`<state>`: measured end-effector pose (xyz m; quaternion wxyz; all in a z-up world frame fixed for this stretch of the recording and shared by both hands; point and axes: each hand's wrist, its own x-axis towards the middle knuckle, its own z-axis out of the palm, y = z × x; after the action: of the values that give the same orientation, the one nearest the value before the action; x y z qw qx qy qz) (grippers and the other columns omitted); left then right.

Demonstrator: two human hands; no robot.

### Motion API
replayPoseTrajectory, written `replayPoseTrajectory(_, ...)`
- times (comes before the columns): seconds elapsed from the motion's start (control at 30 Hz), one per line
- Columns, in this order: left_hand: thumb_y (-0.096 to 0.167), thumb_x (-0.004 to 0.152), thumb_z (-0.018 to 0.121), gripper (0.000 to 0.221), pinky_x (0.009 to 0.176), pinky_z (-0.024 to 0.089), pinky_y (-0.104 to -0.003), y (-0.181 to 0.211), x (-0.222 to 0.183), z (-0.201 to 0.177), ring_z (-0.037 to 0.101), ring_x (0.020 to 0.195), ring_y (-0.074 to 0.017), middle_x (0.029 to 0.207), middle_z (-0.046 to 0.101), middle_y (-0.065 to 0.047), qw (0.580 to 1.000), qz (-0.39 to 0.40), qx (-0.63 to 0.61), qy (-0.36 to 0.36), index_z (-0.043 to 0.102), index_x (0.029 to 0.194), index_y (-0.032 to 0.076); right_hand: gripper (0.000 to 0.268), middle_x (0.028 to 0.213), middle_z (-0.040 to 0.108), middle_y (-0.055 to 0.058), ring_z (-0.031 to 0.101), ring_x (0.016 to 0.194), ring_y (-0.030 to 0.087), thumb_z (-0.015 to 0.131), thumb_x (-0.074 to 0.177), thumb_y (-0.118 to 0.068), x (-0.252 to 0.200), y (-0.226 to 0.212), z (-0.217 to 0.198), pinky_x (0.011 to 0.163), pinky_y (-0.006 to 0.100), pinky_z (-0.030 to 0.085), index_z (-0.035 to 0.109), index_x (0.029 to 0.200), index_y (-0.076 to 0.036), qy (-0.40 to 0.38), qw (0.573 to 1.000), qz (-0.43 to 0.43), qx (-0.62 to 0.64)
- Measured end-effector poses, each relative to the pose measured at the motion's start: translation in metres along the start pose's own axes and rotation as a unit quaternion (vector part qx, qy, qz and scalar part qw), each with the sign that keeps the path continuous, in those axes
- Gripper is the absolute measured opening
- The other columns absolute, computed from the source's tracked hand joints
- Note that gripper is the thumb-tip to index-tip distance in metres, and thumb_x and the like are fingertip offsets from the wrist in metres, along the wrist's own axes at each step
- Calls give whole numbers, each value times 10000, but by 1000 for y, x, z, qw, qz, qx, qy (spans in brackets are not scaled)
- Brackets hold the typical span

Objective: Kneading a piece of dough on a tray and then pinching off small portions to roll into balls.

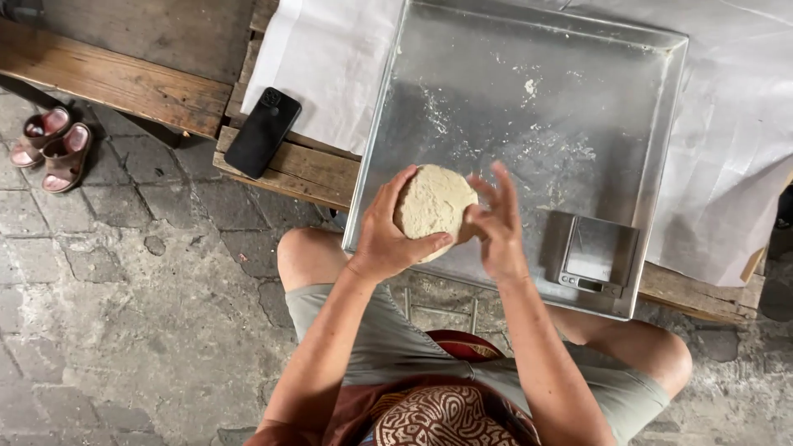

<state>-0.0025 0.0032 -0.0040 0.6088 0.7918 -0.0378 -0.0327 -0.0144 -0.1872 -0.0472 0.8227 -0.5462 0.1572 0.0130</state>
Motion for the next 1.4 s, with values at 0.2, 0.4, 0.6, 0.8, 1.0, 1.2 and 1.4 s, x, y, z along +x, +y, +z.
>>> replayPoseTrajectory(0.2,375,544,1004,948,944,578,-483,-4,9,14,707,1120,-358,1194,707,-105,992,98,36,-66,634,1399,199,367,755,672,101,637,675,197,754,901,-449,15,32,-1,688,342,519,741,828,-90,197,976,57,74)
replayPoseTrajectory(0.4,339,529,1031,938,1000,559,-488,-17,29,7,712,1137,-370,1216,735,-149,981,133,-13,-141,664,1371,148,628,1466,567,241,556,1359,394,655,923,-464,30,62,6,1202,575,353,569,1458,-147,165,933,194,253)
replayPoseTrajectory(0.6,617,674,882,1013,1098,485,-590,-32,41,0,622,1264,-434,1408,616,-152,939,-19,253,-231,480,1524,239,514,1435,575,213,540,1319,435,416,1074,-400,26,5,-25,1106,537,412,433,1519,-142,-19,922,-74,-379)
replayPoseTrajectory(0.8,382,620,984,1385,1195,309,-613,0,19,-22,338,1467,-549,1636,252,-366,922,20,298,-245,128,1665,76,1379,1649,316,247,375,1473,413,968,546,-415,-4,4,-15,1226,523,308,217,1649,-68,-154,755,-150,-619)
replayPoseTrajectory(1.0,295,667,933,1321,965,575,-577,-53,18,-7,562,1267,-526,1482,448,-337,845,27,473,-248,91,1637,-13,1565,1693,211,200,272,1536,411,956,413,-571,6,64,18,1239,550,274,145,1662,-89,-101,735,-157,-652)
replayPoseTrajectory(1.2,295,660,918,1216,770,639,-532,-82,34,3,709,1008,-459,1248,622,-258,848,51,488,-202,223,1604,-30,1485,1560,446,204,482,1409,409,985,379,-463,23,93,9,1210,565,306,277,1634,-100,-55,733,-250,-630)
replayPoseTrajectory(1.4,443,591,935,1270,878,598,-546,-85,41,1,698,1064,-465,1251,631,-246,873,24,457,-171,290,1604,30,1372,1459,581,208,575,1335,398,970,463,-439,33,101,5,1195,580,311,334,1626,-85,-28,711,-318,-627)
